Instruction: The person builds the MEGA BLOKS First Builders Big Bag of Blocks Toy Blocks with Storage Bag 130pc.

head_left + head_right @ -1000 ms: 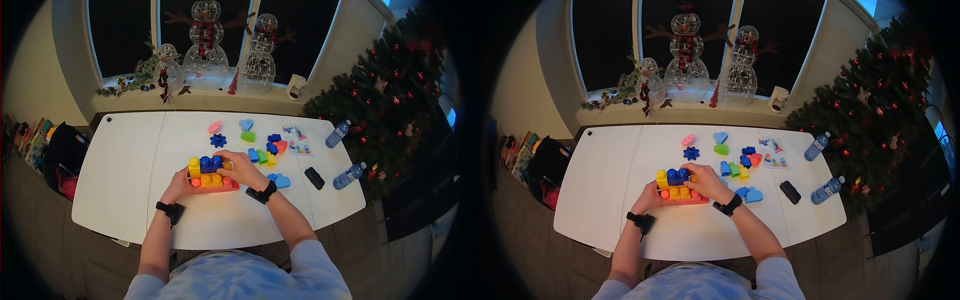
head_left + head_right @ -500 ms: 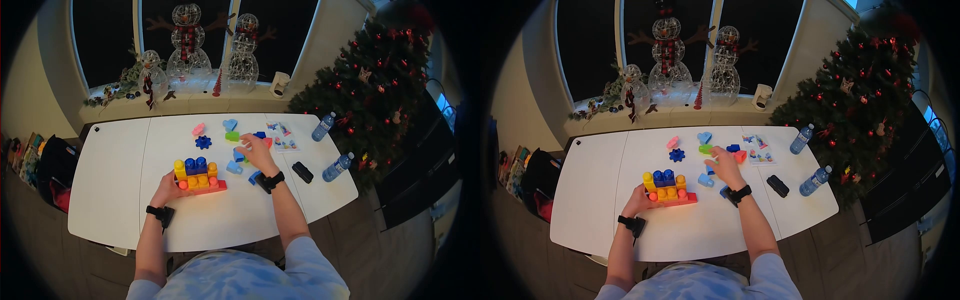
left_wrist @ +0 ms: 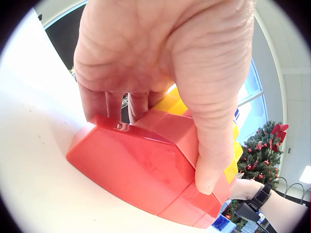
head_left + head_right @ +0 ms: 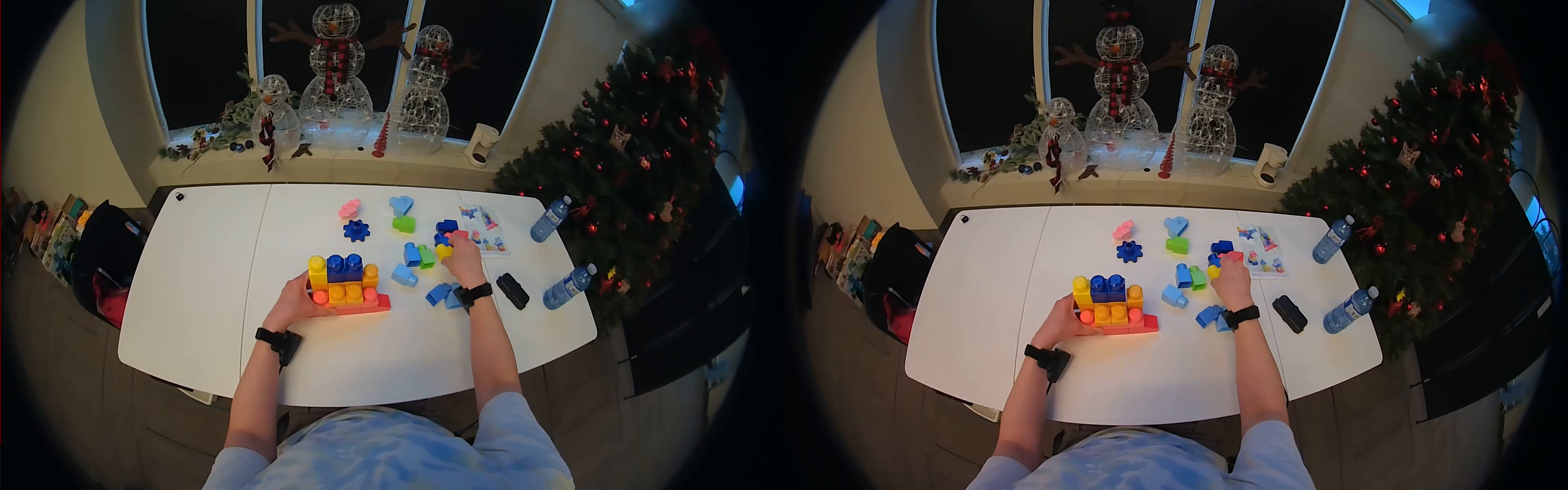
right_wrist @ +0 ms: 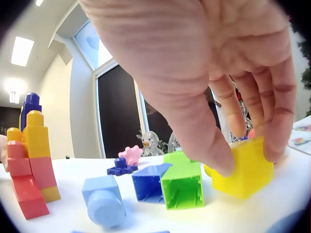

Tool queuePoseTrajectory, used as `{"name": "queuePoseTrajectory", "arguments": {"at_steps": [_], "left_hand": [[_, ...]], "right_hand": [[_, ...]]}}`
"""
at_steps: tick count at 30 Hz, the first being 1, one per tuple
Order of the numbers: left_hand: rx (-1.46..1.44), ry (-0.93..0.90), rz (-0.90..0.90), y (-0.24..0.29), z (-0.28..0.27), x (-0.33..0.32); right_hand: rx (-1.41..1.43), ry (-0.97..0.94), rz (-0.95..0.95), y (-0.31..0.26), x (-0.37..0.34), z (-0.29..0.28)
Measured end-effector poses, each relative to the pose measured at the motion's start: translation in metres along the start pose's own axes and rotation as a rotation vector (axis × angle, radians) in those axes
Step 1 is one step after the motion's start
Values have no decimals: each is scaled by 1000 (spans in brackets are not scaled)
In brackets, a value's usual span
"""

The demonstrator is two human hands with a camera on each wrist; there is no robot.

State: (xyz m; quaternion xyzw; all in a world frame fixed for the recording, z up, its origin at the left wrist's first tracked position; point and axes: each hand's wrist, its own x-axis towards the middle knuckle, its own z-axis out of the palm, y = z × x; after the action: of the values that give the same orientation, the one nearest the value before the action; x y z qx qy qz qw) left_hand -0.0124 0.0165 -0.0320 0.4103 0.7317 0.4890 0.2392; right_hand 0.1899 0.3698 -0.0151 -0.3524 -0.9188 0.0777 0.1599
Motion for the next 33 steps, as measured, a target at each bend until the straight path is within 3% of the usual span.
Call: {"name": "queuePoseTrajectory", "arguments": {"at_steps": [4, 6, 9, 13, 29, 31, 33], "left_hand": [[9, 10, 5, -1, 0, 0], [39, 22, 7, -2, 0, 1], [23, -6, -22, 2, 0, 0], [-8, -6, -2, -2, -1, 1], [57, -6, -41, 1, 0, 1], [42, -3, -49, 1, 0, 1], [72, 9, -67, 5, -1, -1]], "right_hand": [[277, -38, -62, -51, -15, -41], [1230, -259, -40, -78, -24, -36], [1340, -351, -159, -112, -39, -29], [1057, -324, -266, -125, -44, -25], [902, -400, -457, -121, -35, -35], [442, -564, -525, -116, -19, -55], [356, -550, -526, -109, 14, -54]]}}
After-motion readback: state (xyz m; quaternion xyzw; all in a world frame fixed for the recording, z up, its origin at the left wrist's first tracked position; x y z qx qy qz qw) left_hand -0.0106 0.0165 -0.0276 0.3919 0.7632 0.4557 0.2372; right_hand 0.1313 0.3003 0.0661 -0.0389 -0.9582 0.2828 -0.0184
